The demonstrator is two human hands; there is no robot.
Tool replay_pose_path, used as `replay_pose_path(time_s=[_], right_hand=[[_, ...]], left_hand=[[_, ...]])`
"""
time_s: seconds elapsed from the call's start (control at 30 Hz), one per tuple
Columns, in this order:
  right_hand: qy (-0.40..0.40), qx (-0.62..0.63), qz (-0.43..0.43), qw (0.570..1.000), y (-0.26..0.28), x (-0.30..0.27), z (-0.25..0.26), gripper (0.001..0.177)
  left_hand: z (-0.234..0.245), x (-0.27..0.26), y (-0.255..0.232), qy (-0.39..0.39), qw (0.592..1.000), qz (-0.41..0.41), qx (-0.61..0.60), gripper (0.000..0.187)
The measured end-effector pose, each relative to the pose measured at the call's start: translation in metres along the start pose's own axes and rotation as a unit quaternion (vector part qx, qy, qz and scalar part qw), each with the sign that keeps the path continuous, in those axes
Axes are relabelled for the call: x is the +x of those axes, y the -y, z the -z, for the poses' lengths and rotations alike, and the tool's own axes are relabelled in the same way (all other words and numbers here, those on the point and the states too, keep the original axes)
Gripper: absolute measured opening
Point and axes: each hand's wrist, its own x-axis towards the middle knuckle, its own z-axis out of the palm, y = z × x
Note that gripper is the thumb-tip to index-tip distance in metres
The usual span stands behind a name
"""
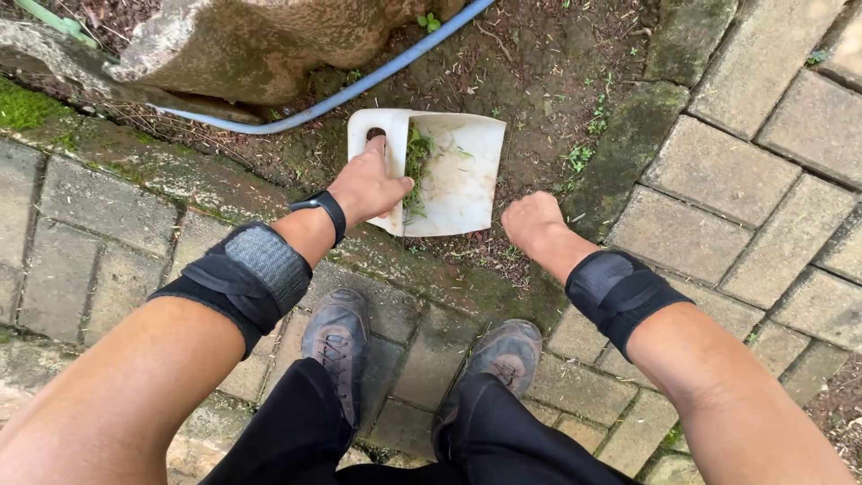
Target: Picking small weeds and grass from around the base of a banana tree and placing them in a small plastic container.
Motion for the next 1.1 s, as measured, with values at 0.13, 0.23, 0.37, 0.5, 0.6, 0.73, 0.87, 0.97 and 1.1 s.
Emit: replay_pose_path(time_s=[0.13, 0.23, 0.37, 0.5, 0.6, 0.73, 0.87, 0.97, 1.1], right_hand=[[-0.029, 0.014, 0.017, 0.999, -0.005, -0.003, 0.001, 0.021], [-0.051, 0.056, 0.033, 0.997, -0.002, -0.023, 0.016, 0.021], [-0.190, 0.117, 0.039, 0.974, 0.004, -0.041, 0.044, 0.026], [-0.239, 0.171, -0.002, 0.956, 0.018, -0.078, 0.108, 0.053], [-0.288, 0.184, -0.011, 0.940, 0.022, -0.080, 0.113, 0.052], [-0.384, 0.195, 0.015, 0.902, 0.022, -0.067, 0.098, 0.029], [-0.405, 0.203, 0.030, 0.891, 0.023, -0.062, 0.089, 0.028], [-0.429, 0.212, 0.054, 0.877, 0.022, -0.063, 0.089, 0.027], [-0.425, 0.207, 0.049, 0.880, 0.023, -0.063, 0.092, 0.026]], left_hand=[[-0.006, 0.010, 0.011, -0.009, 1.000, -0.021, 0.007, 0.083], [-0.003, 0.004, -0.001, -0.003, 1.000, 0.010, 0.021, 0.086], [-0.006, 0.012, 0.008, -0.004, 1.000, -0.001, 0.030, 0.087], [-0.021, 0.046, 0.049, -0.031, 0.994, -0.076, 0.073, 0.082], [-0.008, 0.020, 0.019, -0.021, 0.995, -0.077, 0.053, 0.072], [0.001, 0.002, 0.004, 0.019, 0.999, -0.022, 0.014, 0.062], [0.002, -0.001, 0.000, 0.026, 1.000, -0.011, 0.000, 0.063], [0.002, -0.001, 0.001, 0.026, 1.000, -0.009, 0.001, 0.063], [0.002, -0.001, 0.000, 0.023, 1.000, -0.003, 0.010, 0.068]])
